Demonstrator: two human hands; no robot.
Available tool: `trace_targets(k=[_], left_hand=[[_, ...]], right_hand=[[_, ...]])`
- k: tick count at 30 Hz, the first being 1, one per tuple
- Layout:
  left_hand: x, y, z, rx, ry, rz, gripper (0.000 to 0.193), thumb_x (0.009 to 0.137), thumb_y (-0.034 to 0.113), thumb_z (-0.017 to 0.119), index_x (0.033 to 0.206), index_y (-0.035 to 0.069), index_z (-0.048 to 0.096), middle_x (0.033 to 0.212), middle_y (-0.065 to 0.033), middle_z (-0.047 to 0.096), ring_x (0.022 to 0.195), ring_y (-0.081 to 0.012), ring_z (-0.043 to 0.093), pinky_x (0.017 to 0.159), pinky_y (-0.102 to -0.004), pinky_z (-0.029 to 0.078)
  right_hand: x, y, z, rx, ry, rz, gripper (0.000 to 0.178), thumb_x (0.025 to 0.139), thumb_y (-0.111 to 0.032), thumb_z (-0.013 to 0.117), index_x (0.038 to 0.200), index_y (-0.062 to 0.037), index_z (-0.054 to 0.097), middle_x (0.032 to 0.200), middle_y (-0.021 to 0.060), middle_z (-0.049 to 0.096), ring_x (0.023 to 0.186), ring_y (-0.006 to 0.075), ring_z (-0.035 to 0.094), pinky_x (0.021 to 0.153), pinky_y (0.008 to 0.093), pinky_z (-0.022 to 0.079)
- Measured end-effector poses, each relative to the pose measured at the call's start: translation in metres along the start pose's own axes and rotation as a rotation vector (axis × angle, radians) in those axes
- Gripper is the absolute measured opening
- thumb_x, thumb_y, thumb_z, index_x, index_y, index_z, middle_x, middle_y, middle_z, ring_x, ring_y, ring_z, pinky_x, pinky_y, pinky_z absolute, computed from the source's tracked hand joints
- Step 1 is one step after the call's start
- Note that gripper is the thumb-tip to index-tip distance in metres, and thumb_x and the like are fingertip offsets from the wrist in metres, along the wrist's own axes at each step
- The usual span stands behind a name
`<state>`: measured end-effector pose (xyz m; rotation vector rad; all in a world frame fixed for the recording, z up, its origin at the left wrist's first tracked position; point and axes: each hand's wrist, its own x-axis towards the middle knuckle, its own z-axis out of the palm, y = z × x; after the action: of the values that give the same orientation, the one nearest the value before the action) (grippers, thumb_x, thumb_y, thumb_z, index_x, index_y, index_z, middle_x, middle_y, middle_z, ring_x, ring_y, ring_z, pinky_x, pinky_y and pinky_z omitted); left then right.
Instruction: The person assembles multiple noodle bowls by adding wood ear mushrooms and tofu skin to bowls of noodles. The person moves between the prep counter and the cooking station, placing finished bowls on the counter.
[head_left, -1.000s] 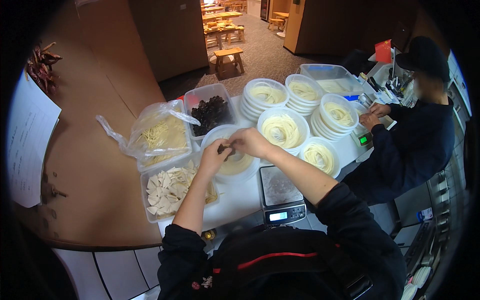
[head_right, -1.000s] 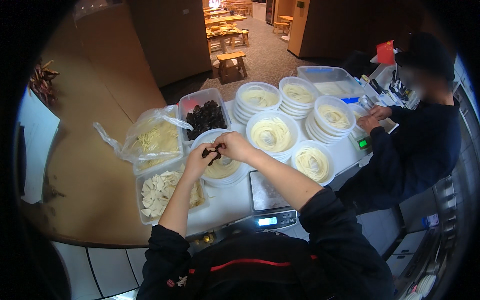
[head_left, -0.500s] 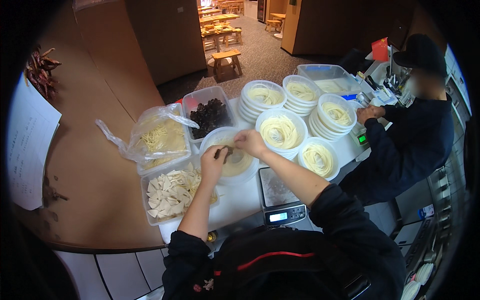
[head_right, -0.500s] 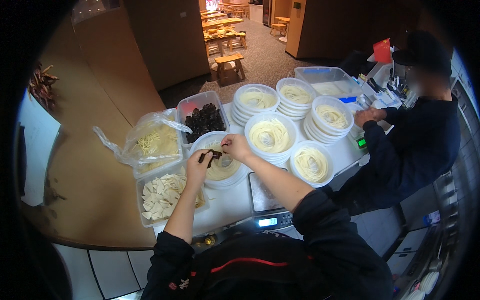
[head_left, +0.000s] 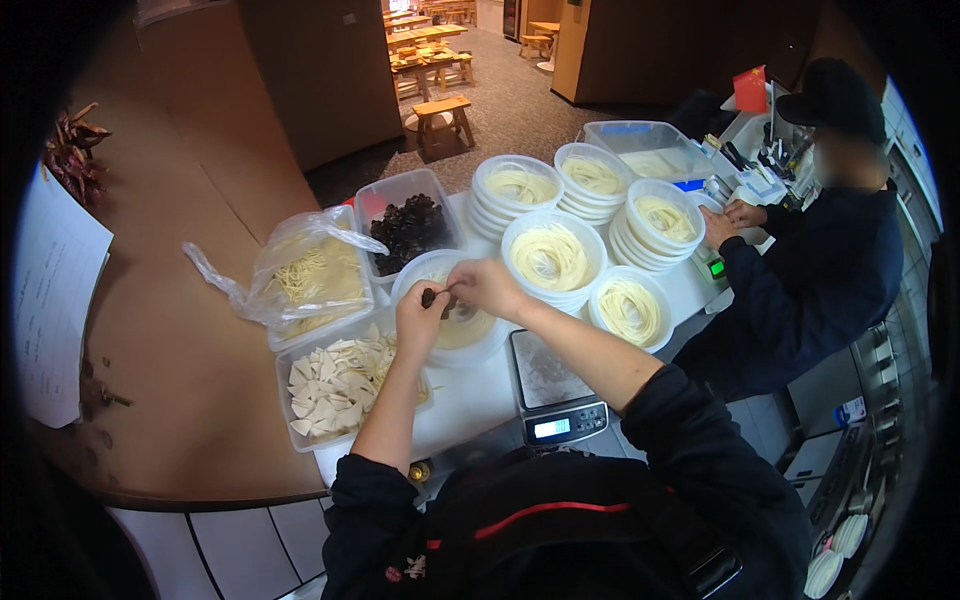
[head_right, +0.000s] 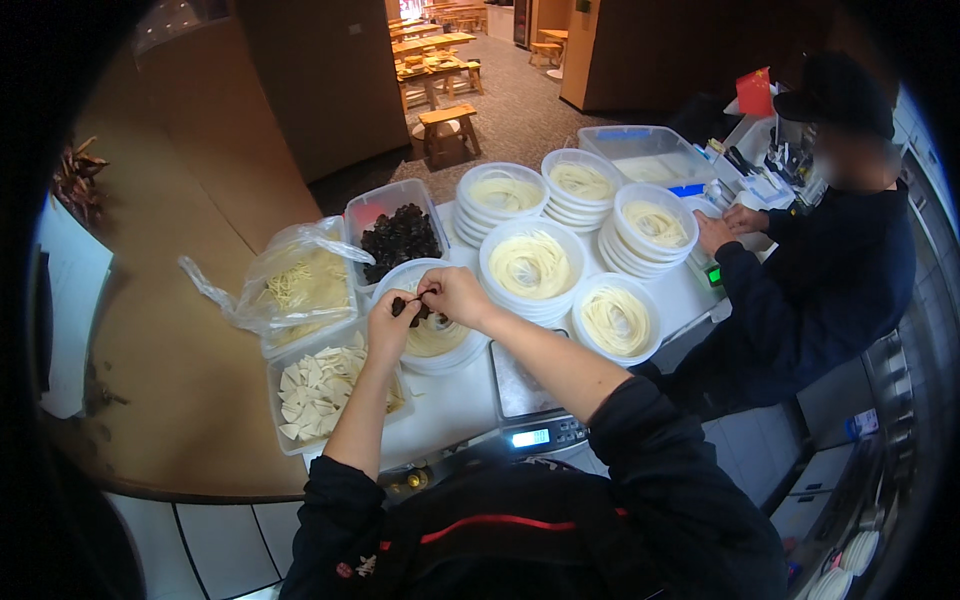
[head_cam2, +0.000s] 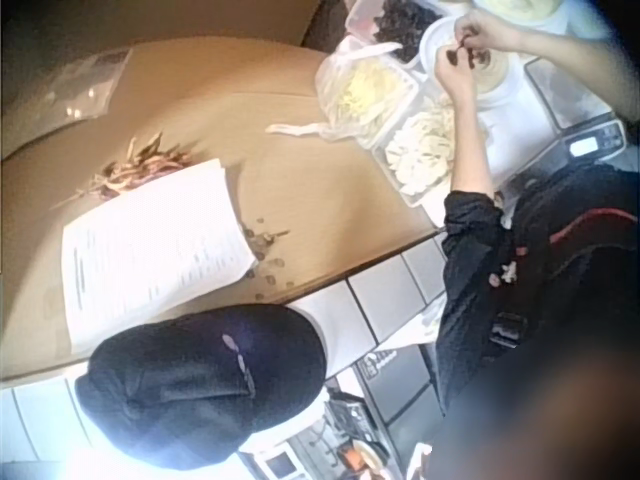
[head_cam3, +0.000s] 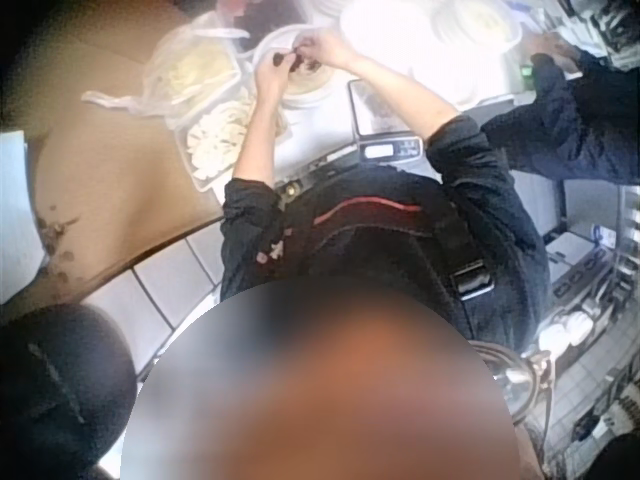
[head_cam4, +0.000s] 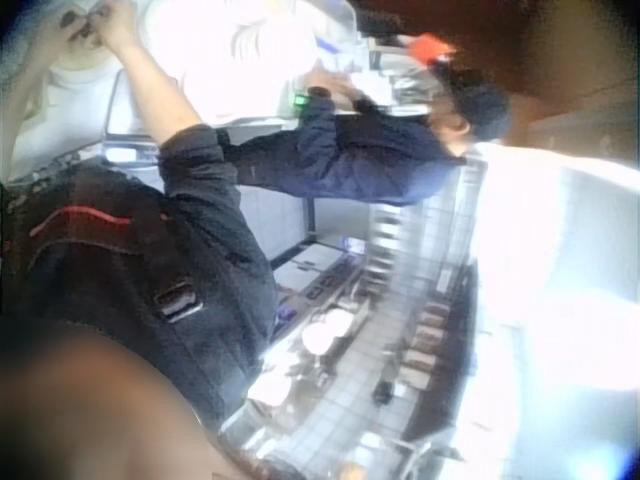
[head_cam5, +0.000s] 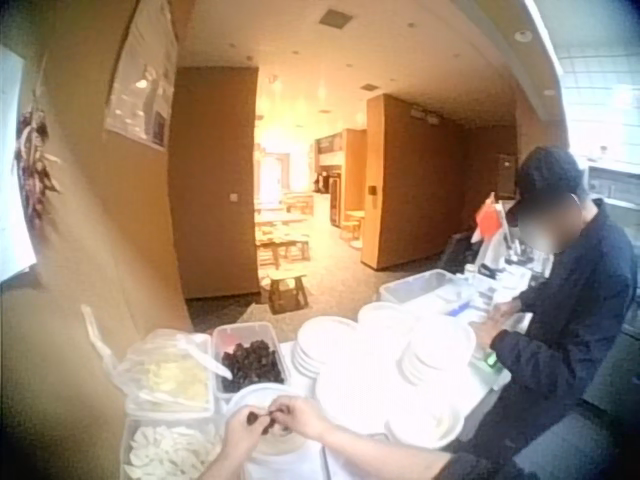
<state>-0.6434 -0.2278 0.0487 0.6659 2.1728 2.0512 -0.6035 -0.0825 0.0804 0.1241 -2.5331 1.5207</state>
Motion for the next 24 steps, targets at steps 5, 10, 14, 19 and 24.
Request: trace_targets(k=[5,10,14,19,24], left_hand=[[0.003,0.005,-0.005,0.068,-0.103,-0.063,0.006,0.077,0.004,0.060,0.082,0.001,0.057,0.072,-0.0002,0.057,0.065,-0.0066,0.051,0.059,-0.0207,0.043],[0.009,-0.009,-0.006,0.179,-0.211,-0.126,0.014,0.077,0.006,0.061,0.089,-0.001,0.059,0.077,-0.0029,0.060,0.069,-0.0078,0.053,0.061,-0.0217,0.044],[0.010,-0.029,-0.002,0.130,-0.166,-0.074,0.014,0.076,0.008,0.062,0.085,-0.002,0.060,0.075,-0.0055,0.062,0.067,-0.0097,0.056,0.060,-0.0224,0.045],[0.016,-0.035,-0.006,0.050,-0.073,-0.190,0.011,0.077,0.010,0.060,0.082,-0.001,0.061,0.075,-0.0050,0.061,0.066,-0.0098,0.055,0.059,-0.0222,0.044],[0.009,-0.020,-0.017,-0.187,0.043,-0.386,0.011,0.078,0.012,0.059,0.082,0.001,0.058,0.073,-0.0038,0.059,0.059,-0.0098,0.052,0.050,-0.0195,0.039]], right_hand=[[0.002,0.022,-0.006,-0.399,0.095,-0.099,0.012,0.072,-0.013,0.060,0.078,-0.0027,0.062,0.073,0.0135,0.061,0.067,0.0274,0.059,0.062,0.0337,0.047],[0.007,0.044,-0.002,-0.457,-0.024,-0.163,0.017,0.073,-0.016,0.058,0.083,-0.0032,0.063,0.085,0.0158,0.060,0.081,0.0311,0.056,0.073,0.0362,0.044],[0.008,0.047,0.004,-0.401,-0.004,-0.252,0.018,0.076,-0.016,0.055,0.085,-0.0021,0.062,0.086,0.0160,0.059,0.082,0.0320,0.055,0.074,0.0367,0.044],[0.000,0.038,0.000,-0.258,-0.041,-0.058,0.016,0.077,-0.016,0.052,0.083,-0.0050,0.061,0.085,0.0144,0.059,0.081,0.0326,0.055,0.072,0.0387,0.044],[0.001,0.043,0.008,-0.641,-0.190,-0.103,0.019,0.074,-0.017,0.054,0.089,-0.0131,0.064,0.087,0.0117,0.060,0.083,0.0293,0.057,0.072,0.0381,0.045]])
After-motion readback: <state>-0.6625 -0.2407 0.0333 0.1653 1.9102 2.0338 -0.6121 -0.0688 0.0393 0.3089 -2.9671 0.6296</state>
